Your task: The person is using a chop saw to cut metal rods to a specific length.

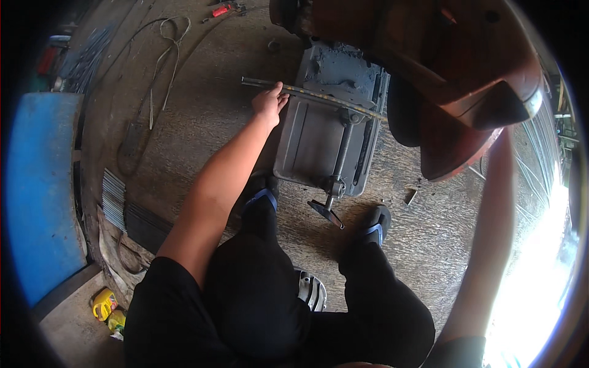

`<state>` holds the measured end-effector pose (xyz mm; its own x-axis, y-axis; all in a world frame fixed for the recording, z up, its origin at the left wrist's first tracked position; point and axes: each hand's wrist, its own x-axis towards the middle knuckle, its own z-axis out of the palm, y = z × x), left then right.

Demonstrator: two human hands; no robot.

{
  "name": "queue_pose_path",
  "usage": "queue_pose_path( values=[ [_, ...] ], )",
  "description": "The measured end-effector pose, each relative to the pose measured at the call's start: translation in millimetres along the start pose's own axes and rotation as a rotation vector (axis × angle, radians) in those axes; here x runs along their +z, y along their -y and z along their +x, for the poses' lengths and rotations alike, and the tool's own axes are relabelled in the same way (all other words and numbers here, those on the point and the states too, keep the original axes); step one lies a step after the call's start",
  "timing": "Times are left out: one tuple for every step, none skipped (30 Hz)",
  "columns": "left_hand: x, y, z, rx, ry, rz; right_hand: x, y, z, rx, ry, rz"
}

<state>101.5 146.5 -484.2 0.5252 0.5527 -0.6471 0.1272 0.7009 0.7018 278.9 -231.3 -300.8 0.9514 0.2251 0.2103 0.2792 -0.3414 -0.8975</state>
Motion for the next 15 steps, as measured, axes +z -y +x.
queue_pose_path(
  values=[
    [0.6,-0.7,-0.8,-0.006,-0.010,0.001,-1.1,25.6,10.2,-0.057,0.010,0.014],
    [0.6,-1.2,-1.6,-0.009,-0.015,-0.001,-1.3,50.6,18.8,-0.103,0.027,0.022],
    [0.5,-2.1,-2.1,-0.011,-0.019,-0.004,0.7,74.2,26.7,-0.143,0.051,0.036],
    [0.3,-2.6,-2.6,-0.018,-0.004,-0.009,1.2,97.0,32.5,-0.180,0.074,0.045],
    [-0.1,-2.7,-2.9,-0.027,0.012,-0.014,3.2,117.1,36.9,-0.208,0.102,0.057],
    [-0.5,-2.7,-2.8,-0.029,0.018,-0.016,5.4,134.2,38.9,-0.228,0.121,0.063],
    [-1.0,-2.7,-2.2,-0.020,0.019,-0.012,8.2,148.0,39.6,-0.241,0.143,0.070],
    [-1.0,-1.9,-1.3,-0.016,0.029,-0.007,11.0,158.8,38.9,-0.250,0.158,0.074],
    [-1.3,-1.4,0.1,0.010,0.026,-0.015,12.2,168.0,37.7,-0.258,0.171,0.079],
    [-1.7,-1.1,1.7,-0.002,0.025,-0.015,14.3,174.4,35.6,-0.258,0.180,0.084],
    [-2.4,-0.9,3.4,-0.007,0.041,-0.020,15.3,179.5,32.6,-0.254,0.185,0.087],
    [-3.2,0.0,4.7,-0.008,0.057,-0.009,14.9,183.8,28.8,-0.250,0.184,0.088],
    [-3.3,-0.3,6.7,-0.001,0.058,0.001,15.9,186.5,24.2,-0.248,0.182,0.093],
    [-3.4,0.1,8.0,-0.004,0.050,0.010,15.4,189.0,18.6,-0.243,0.173,0.095],
    [-3.7,-0.2,9.2,-0.018,0.059,0.016,16.6,190.9,14.1,-0.237,0.165,0.099]
  ],
)
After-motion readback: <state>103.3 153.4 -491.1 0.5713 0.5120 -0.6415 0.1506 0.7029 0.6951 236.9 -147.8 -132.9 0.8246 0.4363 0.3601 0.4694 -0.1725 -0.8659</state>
